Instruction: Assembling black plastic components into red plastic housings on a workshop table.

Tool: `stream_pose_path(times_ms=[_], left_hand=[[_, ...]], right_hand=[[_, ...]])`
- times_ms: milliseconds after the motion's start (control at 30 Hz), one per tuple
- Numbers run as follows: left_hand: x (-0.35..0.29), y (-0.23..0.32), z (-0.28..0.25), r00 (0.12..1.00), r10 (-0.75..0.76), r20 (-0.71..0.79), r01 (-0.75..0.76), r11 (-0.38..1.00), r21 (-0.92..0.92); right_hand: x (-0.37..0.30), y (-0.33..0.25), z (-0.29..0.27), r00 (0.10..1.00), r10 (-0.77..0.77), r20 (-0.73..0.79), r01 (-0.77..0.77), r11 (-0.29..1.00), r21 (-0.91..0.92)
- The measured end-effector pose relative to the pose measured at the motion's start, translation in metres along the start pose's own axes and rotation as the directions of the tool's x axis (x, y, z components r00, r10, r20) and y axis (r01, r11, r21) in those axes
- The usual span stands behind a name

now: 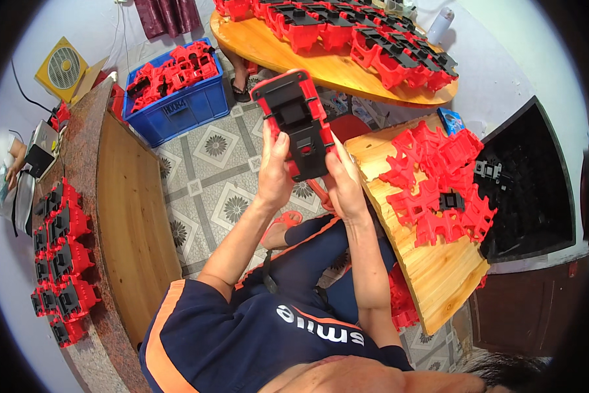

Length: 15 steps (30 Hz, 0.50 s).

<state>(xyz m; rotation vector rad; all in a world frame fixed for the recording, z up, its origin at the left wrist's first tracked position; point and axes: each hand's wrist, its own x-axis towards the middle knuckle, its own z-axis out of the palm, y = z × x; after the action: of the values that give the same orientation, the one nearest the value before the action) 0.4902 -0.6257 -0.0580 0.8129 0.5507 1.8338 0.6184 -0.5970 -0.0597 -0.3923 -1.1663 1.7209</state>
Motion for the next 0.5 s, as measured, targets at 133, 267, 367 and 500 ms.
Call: stream_pose_path(times_ms=[133, 267, 367, 500], left_hand=[[0.013, -0.015, -0.018, 0.999, -0.001, -0.048, 0.002, 1.000, 0.015], [0.033, -0.014, -0.036, 0.989, -0.083, -0.122, 0.063, 0.986, -0.153], [0.098, 0.009, -0.063, 0.954, 0.133, -0.267, -0.127, 0.991, 0.039], [0.222, 0.079, -0.105, 0.963, 0.206, -0.175, -0.175, 0.968, 0.179]], right_hand=[[0.006, 0.015, 0.003, 0.983, -0.152, -0.102, 0.084, 0.869, -0.487], [0.012, 0.022, -0.009, 0.997, -0.079, 0.006, 0.077, 0.944, -0.321], [-0.013, 0.001, -0.026, 0.993, -0.108, -0.046, 0.077, 0.893, -0.443], [-0.071, -0.016, -0.041, 0.963, -0.059, -0.264, -0.100, 0.829, -0.550]])
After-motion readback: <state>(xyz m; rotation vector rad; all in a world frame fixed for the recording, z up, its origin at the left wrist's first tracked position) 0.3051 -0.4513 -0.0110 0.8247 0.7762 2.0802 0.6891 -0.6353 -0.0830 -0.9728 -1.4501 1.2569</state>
